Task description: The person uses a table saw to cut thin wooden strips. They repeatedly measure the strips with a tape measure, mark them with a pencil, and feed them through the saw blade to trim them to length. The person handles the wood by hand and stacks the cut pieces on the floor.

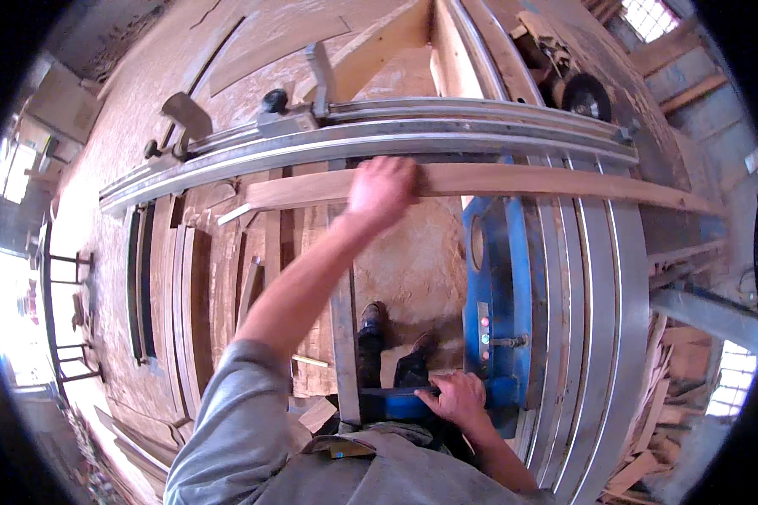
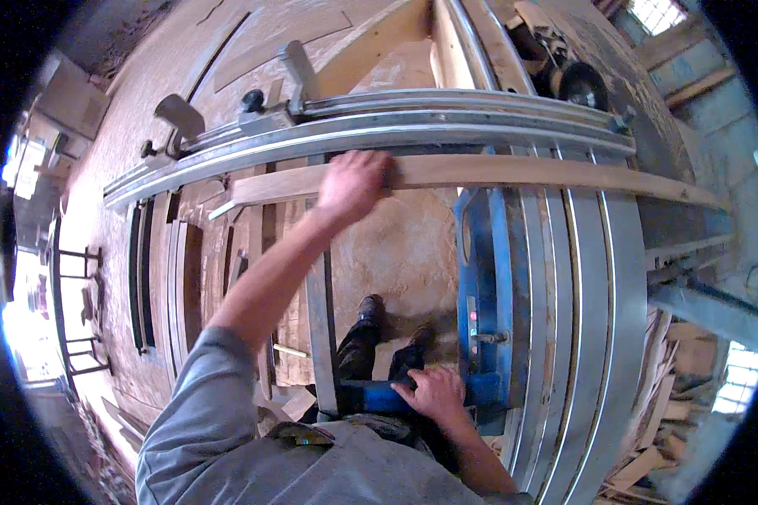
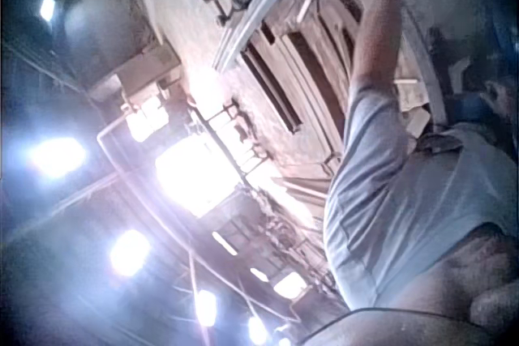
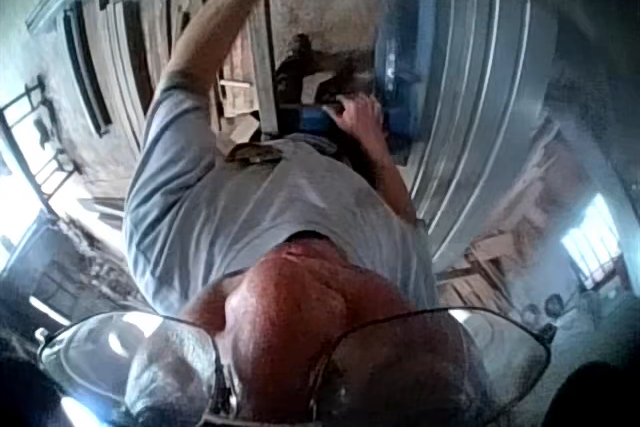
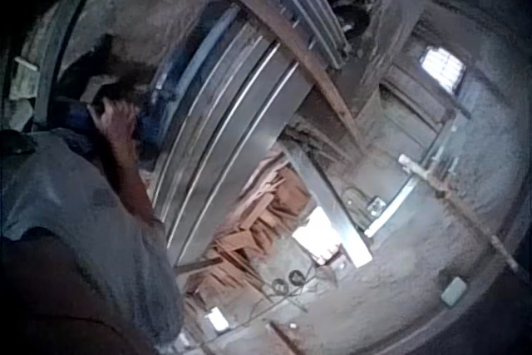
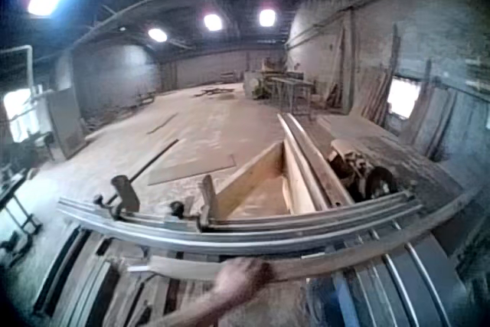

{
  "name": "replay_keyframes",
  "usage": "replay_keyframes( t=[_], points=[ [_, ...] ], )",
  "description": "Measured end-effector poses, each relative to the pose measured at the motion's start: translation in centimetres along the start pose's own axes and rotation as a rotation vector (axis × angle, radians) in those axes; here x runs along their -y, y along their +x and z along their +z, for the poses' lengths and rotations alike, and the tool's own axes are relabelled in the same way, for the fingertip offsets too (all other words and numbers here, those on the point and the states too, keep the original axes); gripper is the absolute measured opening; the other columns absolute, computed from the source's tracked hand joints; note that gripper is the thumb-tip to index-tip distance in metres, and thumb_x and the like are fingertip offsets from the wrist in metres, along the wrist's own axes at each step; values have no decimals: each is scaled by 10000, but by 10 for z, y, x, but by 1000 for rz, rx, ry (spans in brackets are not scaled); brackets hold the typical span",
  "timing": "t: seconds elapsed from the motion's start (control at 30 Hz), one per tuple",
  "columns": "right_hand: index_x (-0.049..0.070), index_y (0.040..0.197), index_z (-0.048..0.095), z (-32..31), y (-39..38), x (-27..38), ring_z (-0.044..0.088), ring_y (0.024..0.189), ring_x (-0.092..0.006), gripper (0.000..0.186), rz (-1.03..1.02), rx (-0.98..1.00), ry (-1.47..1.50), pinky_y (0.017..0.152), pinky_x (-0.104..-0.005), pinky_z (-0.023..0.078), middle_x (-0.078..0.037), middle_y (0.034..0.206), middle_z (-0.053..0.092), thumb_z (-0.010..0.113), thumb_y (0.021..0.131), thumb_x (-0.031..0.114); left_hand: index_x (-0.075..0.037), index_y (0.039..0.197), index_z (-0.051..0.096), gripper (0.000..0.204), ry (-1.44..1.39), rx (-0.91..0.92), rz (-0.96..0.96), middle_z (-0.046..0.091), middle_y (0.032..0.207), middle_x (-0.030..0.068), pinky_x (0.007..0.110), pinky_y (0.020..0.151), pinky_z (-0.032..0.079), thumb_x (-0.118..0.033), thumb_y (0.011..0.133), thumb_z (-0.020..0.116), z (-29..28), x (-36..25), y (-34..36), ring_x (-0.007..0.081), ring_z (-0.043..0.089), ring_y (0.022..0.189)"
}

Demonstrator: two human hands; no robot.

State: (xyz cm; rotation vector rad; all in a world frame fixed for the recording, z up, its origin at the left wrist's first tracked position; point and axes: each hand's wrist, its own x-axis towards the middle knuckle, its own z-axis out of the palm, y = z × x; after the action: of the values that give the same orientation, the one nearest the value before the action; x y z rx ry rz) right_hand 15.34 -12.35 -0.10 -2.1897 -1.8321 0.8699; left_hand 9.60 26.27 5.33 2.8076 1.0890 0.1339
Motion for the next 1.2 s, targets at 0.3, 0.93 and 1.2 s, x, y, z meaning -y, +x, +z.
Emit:
replay_keyframes(
  t=[0.3,0.93,1.2],
  points=[
    [134,838,740,-5,1,6,673,728,-292,415,-33,-72,-9,632,-437,528,-93,765,697,728,744,538,-37,1239,543,526,-245,-288,170,615,1117,125,410,968,429,-252,792,720,42,-82,70,289,566,1095],
    [81,974,693,-24,17,0,655,744,-218,338,217,-2,455,657,-374,513,-102,769,670,693,859,399,-47,1173,629,459,-91,-478,-493,698,1022,196,472,850,516,-349,829,597,-136,125,82,383,657,996],
    [55,1112,567,-99,235,9,586,838,-164,346,404,-159,1628,758,-324,476,-56,982,603,601,962,365,-11,961,596,304,-428,-426,-483,681,808,165,416,693,521,-280,844,676,-62,83,-62,335,681,787]
  ],
)
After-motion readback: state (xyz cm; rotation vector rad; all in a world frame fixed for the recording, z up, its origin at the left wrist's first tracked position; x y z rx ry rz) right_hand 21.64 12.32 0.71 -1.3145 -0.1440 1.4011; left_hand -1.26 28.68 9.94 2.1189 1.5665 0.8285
